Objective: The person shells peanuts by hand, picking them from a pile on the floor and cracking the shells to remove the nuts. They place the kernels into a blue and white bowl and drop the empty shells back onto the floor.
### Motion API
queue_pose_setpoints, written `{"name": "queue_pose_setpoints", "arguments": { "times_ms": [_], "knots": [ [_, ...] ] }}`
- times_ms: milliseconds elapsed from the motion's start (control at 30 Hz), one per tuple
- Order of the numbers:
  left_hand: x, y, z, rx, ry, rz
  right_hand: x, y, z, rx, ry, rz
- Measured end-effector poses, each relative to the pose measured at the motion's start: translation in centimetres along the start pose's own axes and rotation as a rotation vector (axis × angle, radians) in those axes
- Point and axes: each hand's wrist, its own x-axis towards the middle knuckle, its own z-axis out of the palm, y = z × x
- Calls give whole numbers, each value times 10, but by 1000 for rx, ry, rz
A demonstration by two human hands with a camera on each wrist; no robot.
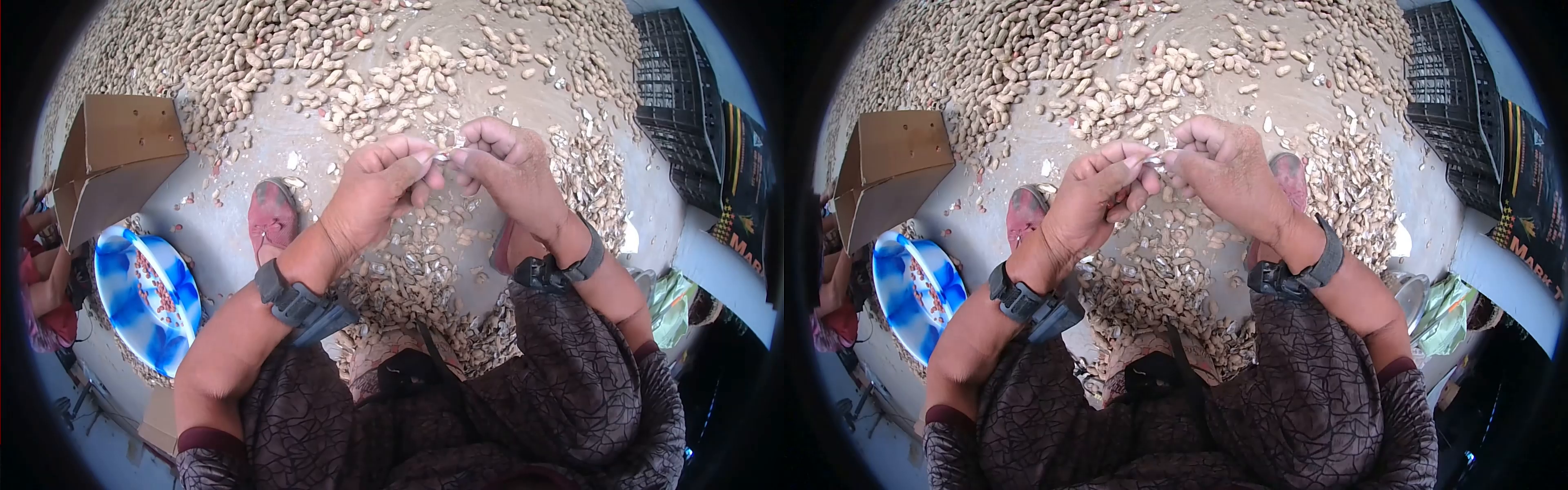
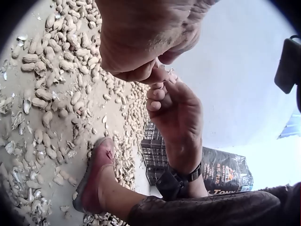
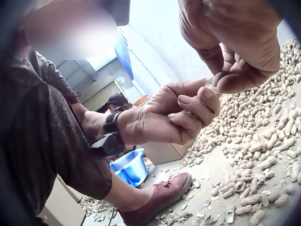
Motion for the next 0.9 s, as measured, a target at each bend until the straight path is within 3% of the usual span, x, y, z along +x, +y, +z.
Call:
{"name": "queue_pose_setpoints", "arguments": {
  "times_ms": [67, 300, 467, 600, 667, 900],
  "knots": [
    [-1, 0, 5, 208, 36, 55, 4, 4, -3, 75, -39, 20],
    [0, -7, 11, 506, 157, 210, 8, 14, -4, 287, -145, 109],
    [3, -18, 9, 858, 249, 443, 9, 10, -4, 267, -175, 178],
    [1, -16, 13, 941, 257, 517, 10, 12, -4, 318, -203, 191],
    [3, -18, 11, 1101, 234, 660, 9, 10, -2, 308, -190, 195],
    [4, -18, 14, 1328, 145, 698, 12, 12, 5, 92, -202, 250]
  ]
}}
